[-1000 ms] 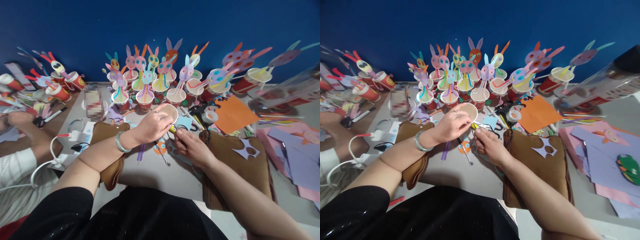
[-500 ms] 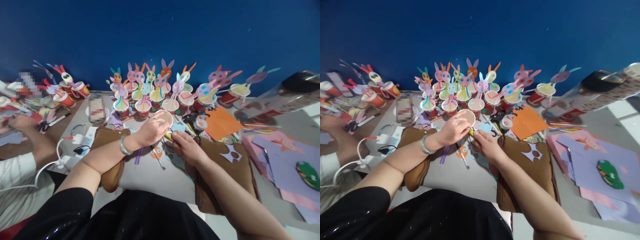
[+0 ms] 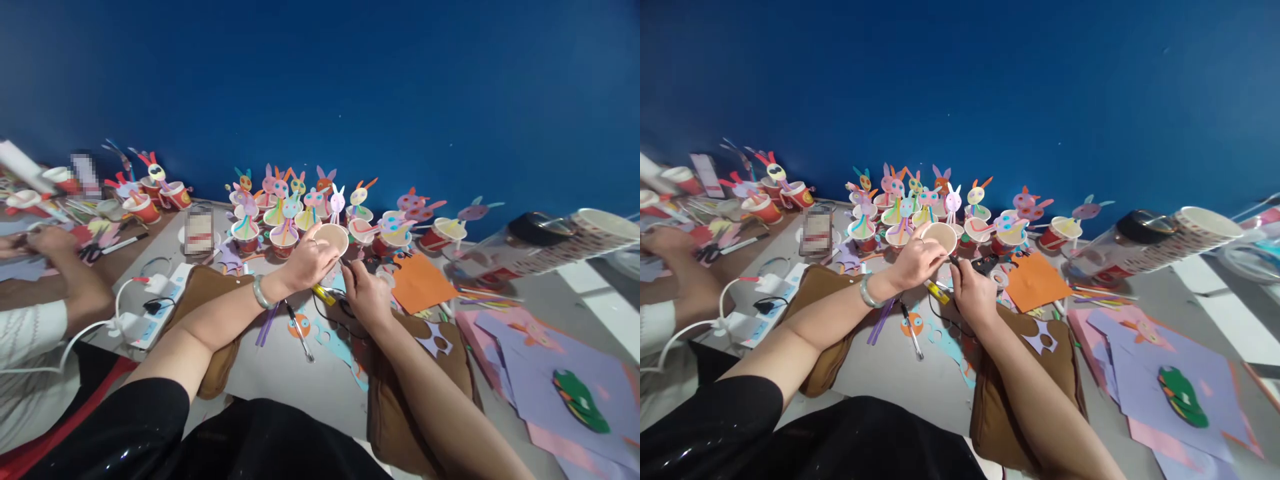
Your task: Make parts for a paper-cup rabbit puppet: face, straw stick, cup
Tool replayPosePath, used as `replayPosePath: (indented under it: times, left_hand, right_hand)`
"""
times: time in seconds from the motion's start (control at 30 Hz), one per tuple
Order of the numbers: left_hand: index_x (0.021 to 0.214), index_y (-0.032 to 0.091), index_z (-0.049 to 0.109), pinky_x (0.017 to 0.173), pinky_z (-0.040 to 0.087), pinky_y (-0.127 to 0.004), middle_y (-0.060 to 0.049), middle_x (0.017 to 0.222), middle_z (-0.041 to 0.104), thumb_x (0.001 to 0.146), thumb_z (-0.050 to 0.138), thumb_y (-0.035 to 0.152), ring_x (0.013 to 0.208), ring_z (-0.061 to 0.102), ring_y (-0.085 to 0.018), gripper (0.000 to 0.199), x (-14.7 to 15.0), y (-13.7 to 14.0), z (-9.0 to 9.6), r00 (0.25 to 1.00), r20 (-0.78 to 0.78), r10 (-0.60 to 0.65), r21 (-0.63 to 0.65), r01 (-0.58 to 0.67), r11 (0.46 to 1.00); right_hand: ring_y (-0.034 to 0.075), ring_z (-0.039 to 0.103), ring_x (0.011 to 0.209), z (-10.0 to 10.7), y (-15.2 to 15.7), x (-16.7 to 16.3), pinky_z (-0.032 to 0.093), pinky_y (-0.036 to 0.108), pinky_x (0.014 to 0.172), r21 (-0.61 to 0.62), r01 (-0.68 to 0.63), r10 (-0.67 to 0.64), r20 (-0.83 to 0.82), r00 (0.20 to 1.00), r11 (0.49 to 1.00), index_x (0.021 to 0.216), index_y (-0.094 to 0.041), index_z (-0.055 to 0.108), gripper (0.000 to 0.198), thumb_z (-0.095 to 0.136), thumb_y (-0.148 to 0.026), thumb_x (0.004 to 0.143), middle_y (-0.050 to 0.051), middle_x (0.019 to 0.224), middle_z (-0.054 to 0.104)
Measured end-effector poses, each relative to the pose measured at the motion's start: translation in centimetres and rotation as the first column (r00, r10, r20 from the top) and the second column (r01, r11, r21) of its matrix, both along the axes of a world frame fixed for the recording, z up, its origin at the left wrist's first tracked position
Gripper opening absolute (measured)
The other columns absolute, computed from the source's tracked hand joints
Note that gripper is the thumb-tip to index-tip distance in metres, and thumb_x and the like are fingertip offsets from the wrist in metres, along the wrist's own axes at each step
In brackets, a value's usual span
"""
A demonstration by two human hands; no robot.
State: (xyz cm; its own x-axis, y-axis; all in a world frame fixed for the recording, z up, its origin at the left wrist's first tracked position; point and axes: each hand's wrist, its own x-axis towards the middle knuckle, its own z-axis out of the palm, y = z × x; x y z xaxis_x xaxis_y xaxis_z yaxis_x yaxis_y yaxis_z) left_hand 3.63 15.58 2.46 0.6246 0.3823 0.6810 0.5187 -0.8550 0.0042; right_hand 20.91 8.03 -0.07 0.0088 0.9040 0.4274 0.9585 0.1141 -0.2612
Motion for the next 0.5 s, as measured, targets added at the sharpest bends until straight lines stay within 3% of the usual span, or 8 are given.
replayPosePath:
  times: [0.13, 0.23, 0.33, 0.43, 0.5]
  left_hand:
    - [0.079, 0.02, 0.06, 0.128, 0.036, -0.059, 0.003, 0.067, 0.064, 0.106, 0.041, 0.023, 0.068, 0.065, -0.014, 0.034, -0.7, -0.7, -0.5, 1.0, 0.017, -0.002, 0.082, 0.001, 0.997]
    - [0.088, 0.019, 0.063, 0.13, 0.033, -0.059, 0.001, 0.075, 0.07, 0.104, 0.048, 0.023, 0.08, 0.07, -0.016, 0.022, -1.1, -1.1, -0.1, 0.998, 0.048, -0.032, 0.159, 0.024, 0.987]
    - [0.094, 0.02, 0.064, 0.132, 0.031, -0.058, 0.001, 0.081, 0.074, 0.102, 0.052, 0.019, 0.085, 0.072, -0.015, 0.014, -1.3, -1.5, 0.9, 0.997, 0.076, -0.032, 0.254, 0.011, 0.967]
    - [0.096, 0.018, 0.064, 0.133, 0.032, -0.056, 0.002, 0.082, 0.075, 0.098, 0.059, 0.014, 0.086, 0.072, -0.014, 0.007, -1.6, -2.0, 2.0, 0.993, 0.102, -0.058, 0.336, 0.02, 0.942]
    - [0.095, 0.018, 0.065, 0.133, 0.033, -0.054, 0.002, 0.085, 0.076, 0.097, 0.061, 0.013, 0.087, 0.072, -0.014, 0.006, -1.8, -2.2, 2.6, 0.992, 0.103, -0.07, 0.352, 0.03, 0.936]
  right_hand:
    - [0.013, 0.044, 0.048, -0.8, -0.3, 0.2, 0.014, 0.029, 0.052, 0.175, -0.063, 0.04, 0.133, 0.99, 0.983, 0.08, -0.018, 0.063, 0.048, 0.036, -0.044, 0.109, 0.004, 0.061, 0.063]
    - [0.013, 0.042, 0.049, -0.1, -0.5, 0.6, 0.016, 0.031, 0.053, 0.245, -0.113, 0.085, 0.121, 0.989, 0.963, 0.076, -0.019, 0.059, 0.045, 0.041, -0.044, 0.108, 0.004, 0.061, 0.061]
    - [0.012, 0.04, 0.049, 1.1, -0.7, 0.7, 0.023, 0.029, 0.053, 0.172, -0.197, 0.224, -0.153, 0.962, 0.965, 0.077, -0.021, 0.055, 0.04, 0.044, -0.046, 0.107, 0.0, 0.058, 0.053]
    - [0.011, 0.038, 0.049, 2.1, -0.9, 0.5, 0.031, 0.025, 0.051, 0.005, -0.386, 0.321, -0.565, 0.76, 0.922, 0.08, -0.023, 0.049, 0.041, 0.042, -0.053, 0.107, -0.005, 0.057, 0.044]
    - [0.011, 0.036, 0.048, 2.5, -1.1, 0.3, 0.032, 0.024, 0.049, -0.047, -0.478, 0.311, -0.702, 0.64, 0.877, 0.08, -0.024, 0.046, 0.042, 0.04, -0.056, 0.107, -0.007, 0.057, 0.041]
